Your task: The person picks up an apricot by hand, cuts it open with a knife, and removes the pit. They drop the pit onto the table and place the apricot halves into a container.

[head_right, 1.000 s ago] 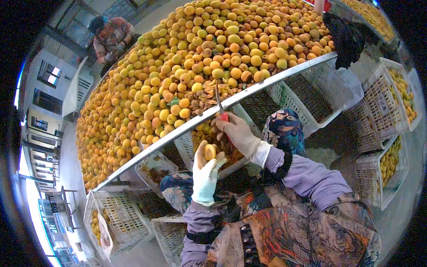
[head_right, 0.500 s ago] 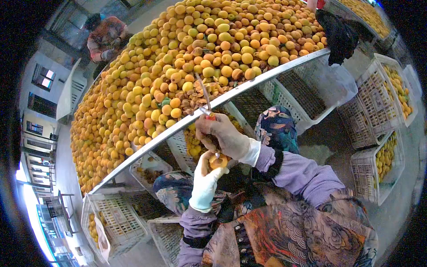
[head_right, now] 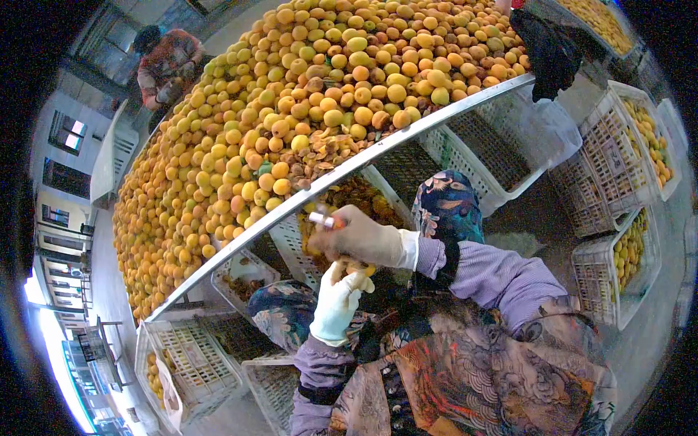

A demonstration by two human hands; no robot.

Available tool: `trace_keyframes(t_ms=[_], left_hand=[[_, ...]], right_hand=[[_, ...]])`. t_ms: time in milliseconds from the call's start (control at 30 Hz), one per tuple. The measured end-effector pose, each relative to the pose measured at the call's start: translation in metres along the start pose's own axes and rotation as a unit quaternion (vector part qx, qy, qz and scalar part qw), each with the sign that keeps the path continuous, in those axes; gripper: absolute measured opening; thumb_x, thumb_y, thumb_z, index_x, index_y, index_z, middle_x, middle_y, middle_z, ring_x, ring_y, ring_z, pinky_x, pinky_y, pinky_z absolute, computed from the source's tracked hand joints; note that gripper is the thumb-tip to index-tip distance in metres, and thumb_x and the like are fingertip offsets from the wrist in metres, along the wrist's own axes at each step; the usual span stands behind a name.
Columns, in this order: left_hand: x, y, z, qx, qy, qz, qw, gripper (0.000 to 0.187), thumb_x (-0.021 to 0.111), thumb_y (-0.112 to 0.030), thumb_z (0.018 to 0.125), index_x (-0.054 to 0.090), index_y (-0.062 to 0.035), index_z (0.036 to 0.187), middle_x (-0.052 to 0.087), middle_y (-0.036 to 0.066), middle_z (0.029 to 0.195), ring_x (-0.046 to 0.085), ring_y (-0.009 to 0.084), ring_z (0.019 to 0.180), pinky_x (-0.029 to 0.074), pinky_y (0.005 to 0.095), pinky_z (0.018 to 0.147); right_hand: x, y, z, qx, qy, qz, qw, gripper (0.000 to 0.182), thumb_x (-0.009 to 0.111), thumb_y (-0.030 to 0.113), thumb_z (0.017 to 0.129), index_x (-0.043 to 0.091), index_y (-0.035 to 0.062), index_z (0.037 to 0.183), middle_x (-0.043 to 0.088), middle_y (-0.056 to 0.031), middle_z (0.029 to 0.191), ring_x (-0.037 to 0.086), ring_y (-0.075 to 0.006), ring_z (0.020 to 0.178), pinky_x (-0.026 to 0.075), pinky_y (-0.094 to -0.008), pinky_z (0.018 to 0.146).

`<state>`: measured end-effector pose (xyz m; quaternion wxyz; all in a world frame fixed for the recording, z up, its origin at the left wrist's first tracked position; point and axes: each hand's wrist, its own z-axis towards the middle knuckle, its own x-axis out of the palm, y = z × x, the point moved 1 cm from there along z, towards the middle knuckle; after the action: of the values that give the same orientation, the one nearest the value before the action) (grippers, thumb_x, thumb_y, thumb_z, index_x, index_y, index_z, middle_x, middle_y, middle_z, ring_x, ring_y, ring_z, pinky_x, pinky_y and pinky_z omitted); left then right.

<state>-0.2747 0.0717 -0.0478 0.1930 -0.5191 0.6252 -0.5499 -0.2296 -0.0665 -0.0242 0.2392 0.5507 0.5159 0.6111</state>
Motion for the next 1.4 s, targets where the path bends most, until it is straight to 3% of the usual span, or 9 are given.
trace_keyframes(t_ms=[67,233,567,667,800,967,1200,1267,1400], left_hand=[[0.003,-0.001,0.003,0.018,-0.002,0.010,1.000,0.029,0.054,-0.014,0.081,0.049,0.0036,0.104,0.057,0.008,0.085,0.053,0.0124,0.070,0.040,0.0226,0.063],[0.002,0.014,0.007,0.038,-0.027,0.024,0.999,0.040,0.057,-0.008,0.080,0.042,0.0048,0.116,0.055,0.010,0.096,0.056,0.0156,0.076,0.046,0.0262,0.071],[-0.005,0.013,0.021,0.051,-0.031,0.006,0.998,0.025,0.045,-0.015,0.092,0.048,0.0018,0.110,0.055,0.008,0.092,0.055,0.0127,0.072,0.046,0.0237,0.064],[-0.004,-0.001,0.028,0.061,-0.056,0.053,0.995,0.026,0.045,-0.017,0.092,0.049,0.0014,0.110,0.056,0.007,0.092,0.055,0.0109,0.074,0.048,0.0235,0.062],[-0.009,-0.052,0.051,0.112,-0.074,0.098,0.986,0.029,0.043,-0.022,0.094,0.054,0.0011,0.107,0.059,0.007,0.086,0.054,0.0103,0.066,0.046,0.0210,0.055],[-0.039,-0.094,0.112,0.119,-0.167,0.069,0.976,0.035,0.043,-0.033,0.093,0.059,-0.0025,0.088,0.056,0.003,0.067,0.044,0.0078,0.044,0.036,0.0207,0.041],[-0.046,-0.058,0.096,0.056,-0.145,0.164,0.974,0.026,0.048,-0.025,0.091,0.062,-0.0024,0.088,0.056,0.002,0.069,0.047,0.0058,0.050,0.036,0.0183,0.040],[-0.044,-0.059,0.089,0.034,-0.160,0.178,0.971,0.024,0.050,-0.023,0.090,0.062,-0.0019,0.088,0.057,0.003,0.071,0.050,0.0076,0.055,0.040,0.0206,0.045],[-0.052,-0.050,0.082,0.054,-0.092,0.442,0.890,0.024,0.059,-0.022,0.083,0.062,-0.0045,0.100,0.063,0.012,0.092,0.061,0.0222,0.084,0.048,0.0316,0.076]], right_hand=[[-0.008,-0.006,0.004,-0.032,-0.015,0.174,0.984,0.040,0.041,0.030,0.093,0.040,0.0117,0.057,0.037,0.0013,0.049,0.032,-0.0107,0.039,0.025,-0.0250,0.037],[-0.019,-0.025,0.011,0.003,-0.004,0.388,0.922,0.043,0.040,0.037,0.094,0.035,0.0154,0.057,0.025,0.0031,0.046,0.023,-0.0099,0.036,0.022,-0.0250,0.035],[-0.010,-0.011,0.019,-0.026,-0.124,0.275,0.953,0.035,0.048,0.031,0.090,0.041,0.0117,0.062,0.033,0.0014,0.044,0.029,-0.0106,0.033,0.024,-0.0247,0.033],[-0.010,0.007,0.023,0.010,-0.167,0.265,0.950,0.039,0.041,0.033,0.093,0.039,0.0118,0.061,0.031,0.0015,0.046,0.033,-0.0115,0.036,0.027,-0.0250,0.036],[-0.043,0.028,0.036,-0.163,-0.129,0.306,0.929,0.031,0.050,0.032,0.089,0.046,0.0095,0.070,0.042,-0.0011,0.051,0.037,-0.0126,0.037,0.031,-0.0268,0.036],[-0.049,0.032,0.029,-0.091,-0.154,0.233,0.956,0.029,0.053,0.031,0.088,0.046,0.0090,0.070,0.040,-0.0007,0.051,0.036,-0.0121,0.037,0.029,-0.0273,0.035],[-0.068,0.027,0.027,-0.005,-0.207,0.184,0.961,0.035,0.055,0.032,0.089,0.048,0.0061,0.065,0.037,-0.0007,0.046,0.037,-0.0123,0.034,0.029,-0.0269,0.031],[-0.072,0.024,0.028,0.015,-0.188,0.173,0.967,0.030,0.057,0.029,0.087,0.050,0.0054,0.070,0.040,-0.0004,0.047,0.037,-0.0114,0.034,0.030,-0.0263,0.031],[-0.069,0.025,0.030,0.043,-0.188,0.142,0.971,0.027,0.056,0.027,0.087,0.052,0.0046,0.072,0.043,-0.0002,0.048,0.038,-0.0099,0.034,0.030,-0.0248,0.032]])
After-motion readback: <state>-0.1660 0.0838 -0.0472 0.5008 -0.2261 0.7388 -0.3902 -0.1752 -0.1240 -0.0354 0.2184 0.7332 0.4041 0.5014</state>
